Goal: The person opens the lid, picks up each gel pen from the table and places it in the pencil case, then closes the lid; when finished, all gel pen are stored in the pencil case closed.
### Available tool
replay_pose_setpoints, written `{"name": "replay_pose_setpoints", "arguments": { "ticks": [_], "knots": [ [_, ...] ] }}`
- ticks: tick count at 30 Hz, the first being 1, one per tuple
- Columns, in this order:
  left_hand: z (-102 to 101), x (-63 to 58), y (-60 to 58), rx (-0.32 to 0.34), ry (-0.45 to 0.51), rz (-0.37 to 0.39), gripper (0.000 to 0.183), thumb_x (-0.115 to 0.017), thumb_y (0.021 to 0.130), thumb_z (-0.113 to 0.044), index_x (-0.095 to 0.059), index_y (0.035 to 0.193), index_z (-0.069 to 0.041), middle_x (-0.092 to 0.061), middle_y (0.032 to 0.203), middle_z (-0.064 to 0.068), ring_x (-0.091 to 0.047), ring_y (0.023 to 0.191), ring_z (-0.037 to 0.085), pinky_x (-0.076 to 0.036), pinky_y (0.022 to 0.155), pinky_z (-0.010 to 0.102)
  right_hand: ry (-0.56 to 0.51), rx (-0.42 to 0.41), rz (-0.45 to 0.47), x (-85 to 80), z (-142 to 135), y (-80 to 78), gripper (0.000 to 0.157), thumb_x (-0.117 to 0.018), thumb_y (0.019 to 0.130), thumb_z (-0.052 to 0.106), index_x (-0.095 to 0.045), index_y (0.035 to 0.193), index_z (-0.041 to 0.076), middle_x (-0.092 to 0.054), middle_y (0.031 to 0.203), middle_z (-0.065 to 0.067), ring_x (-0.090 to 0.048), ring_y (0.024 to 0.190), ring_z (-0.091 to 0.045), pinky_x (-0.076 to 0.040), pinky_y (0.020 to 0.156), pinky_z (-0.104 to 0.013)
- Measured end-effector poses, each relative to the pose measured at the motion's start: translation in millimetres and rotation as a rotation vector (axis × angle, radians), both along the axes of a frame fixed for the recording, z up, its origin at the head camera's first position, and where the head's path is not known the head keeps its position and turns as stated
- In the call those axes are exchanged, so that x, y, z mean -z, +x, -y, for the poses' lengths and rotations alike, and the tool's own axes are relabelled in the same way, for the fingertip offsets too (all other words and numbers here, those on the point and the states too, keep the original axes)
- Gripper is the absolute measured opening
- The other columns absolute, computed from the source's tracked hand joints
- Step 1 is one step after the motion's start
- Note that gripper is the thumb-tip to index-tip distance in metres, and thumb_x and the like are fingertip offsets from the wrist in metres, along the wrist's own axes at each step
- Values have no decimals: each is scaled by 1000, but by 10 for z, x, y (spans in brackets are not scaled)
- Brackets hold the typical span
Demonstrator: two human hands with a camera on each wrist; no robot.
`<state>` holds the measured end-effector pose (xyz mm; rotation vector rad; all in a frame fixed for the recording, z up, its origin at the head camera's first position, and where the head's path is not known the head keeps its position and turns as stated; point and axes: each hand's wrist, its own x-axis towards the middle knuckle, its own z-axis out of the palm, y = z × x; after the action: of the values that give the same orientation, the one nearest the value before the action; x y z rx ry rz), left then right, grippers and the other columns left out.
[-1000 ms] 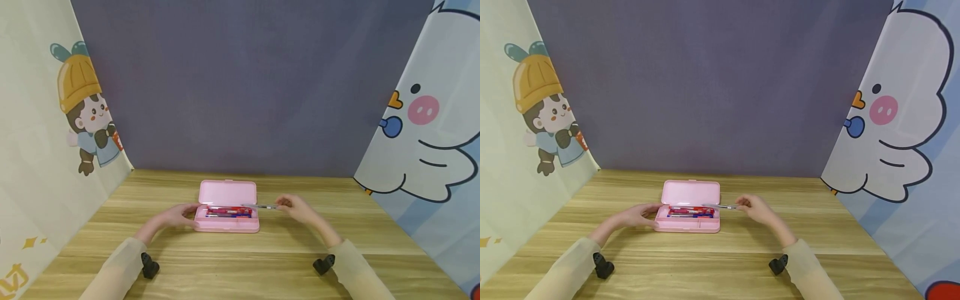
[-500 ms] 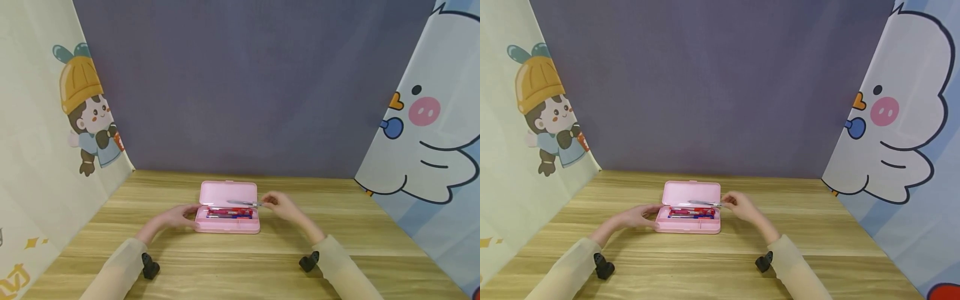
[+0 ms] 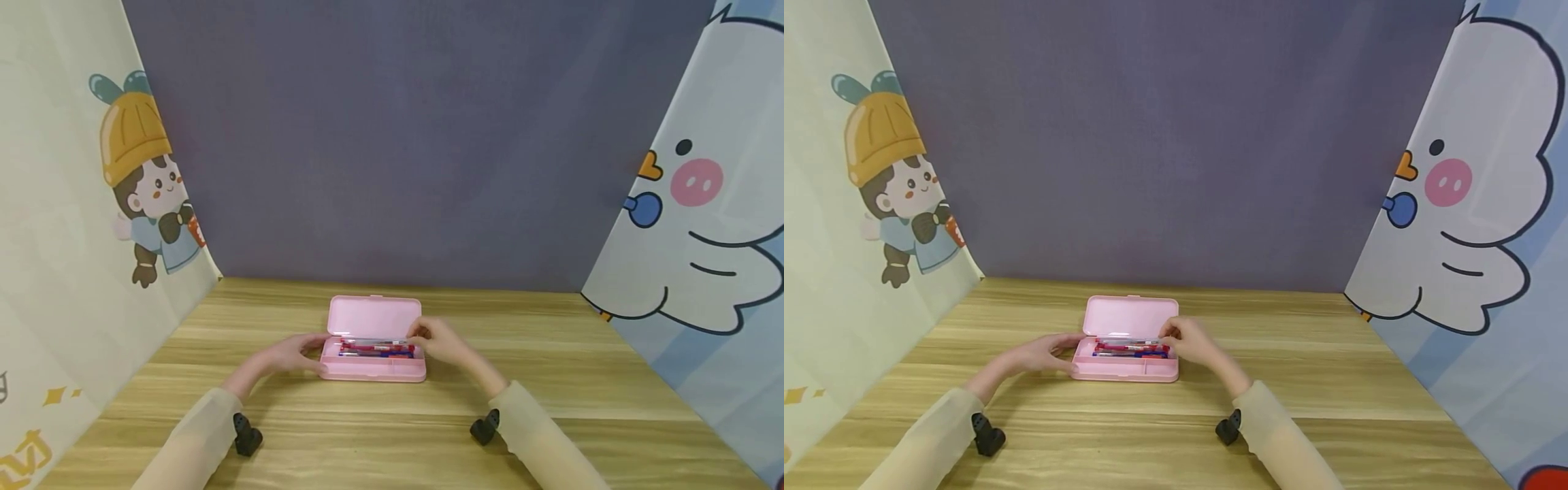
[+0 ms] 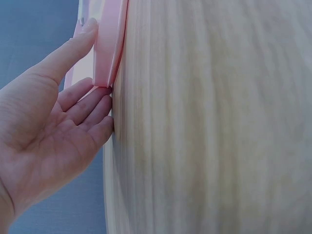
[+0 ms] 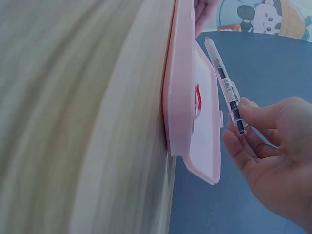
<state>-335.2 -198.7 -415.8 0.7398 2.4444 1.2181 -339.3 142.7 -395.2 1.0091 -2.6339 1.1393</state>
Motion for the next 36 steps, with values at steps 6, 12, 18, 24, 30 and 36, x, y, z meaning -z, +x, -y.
{"name": "replay_pose_setpoints", "arguments": {
  "ticks": [6, 12, 18, 24, 30, 36],
  "knots": [
    [-16, 19, -3, 13, 6, -12, 79, -76, 78, -23, -36, 140, 5, -39, 142, 28, -35, 133, 42, -29, 111, 53, 32, -1, 14, 23, 98, -15, 4, -63, 88, 7, -63, 84, 7, -63, 79, -2, -56, 67, -6, -50, 59, -18],
    [-9, 10, -4, 12, -9, -21, 79, -76, 79, -24, -36, 141, 3, -39, 143, 27, -35, 133, 42, -30, 111, 52, 58, -11, -21, 44, 161, -43, 3, -67, 85, 7, -65, 82, 6, -65, 78, -2, -54, 68, -2, -49, 61, -17],
    [-8, -5, 3, 7, -21, -21, 78, -77, 78, -24, -37, 141, 1, -38, 144, 26, -34, 134, 42, -31, 110, 54, 100, -17, -2, 61, 178, -67, 8, -68, 84, 8, -68, 90, 3, -68, 82, -5, -58, 73, -6, -51, 66, -17],
    [-8, -7, 11, 9, -15, -24, 77, -76, 79, -23, -37, 141, 3, -39, 142, 26, -35, 133, 42, -30, 110, 53, 146, -7, 11, 73, 181, -78, 8, -69, 84, 9, -71, 91, 5, -69, 85, -4, -58, 75, -6, -50, 67, -17],
    [-7, -8, 22, -2, -19, -19, 78, -76, 79, -23, -37, 140, 4, -38, 143, 27, -33, 134, 42, -28, 112, 52, 171, -9, 39, 83, 186, -82, 5, -71, 82, 11, -71, 85, 7, -66, 81, -1, -53, 72, -3, -48, 65, -16],
    [-3, -10, 20, 2, -19, -16, 77, -76, 79, -24, -37, 141, 2, -39, 143, 26, -34, 134, 41, -29, 111, 52, 219, -11, 16, 81, 182, -89, 8, -70, 84, 12, -75, 88, 8, -61, 79, 2, -46, 71, -4, -42, 63, -17]
  ]
}}
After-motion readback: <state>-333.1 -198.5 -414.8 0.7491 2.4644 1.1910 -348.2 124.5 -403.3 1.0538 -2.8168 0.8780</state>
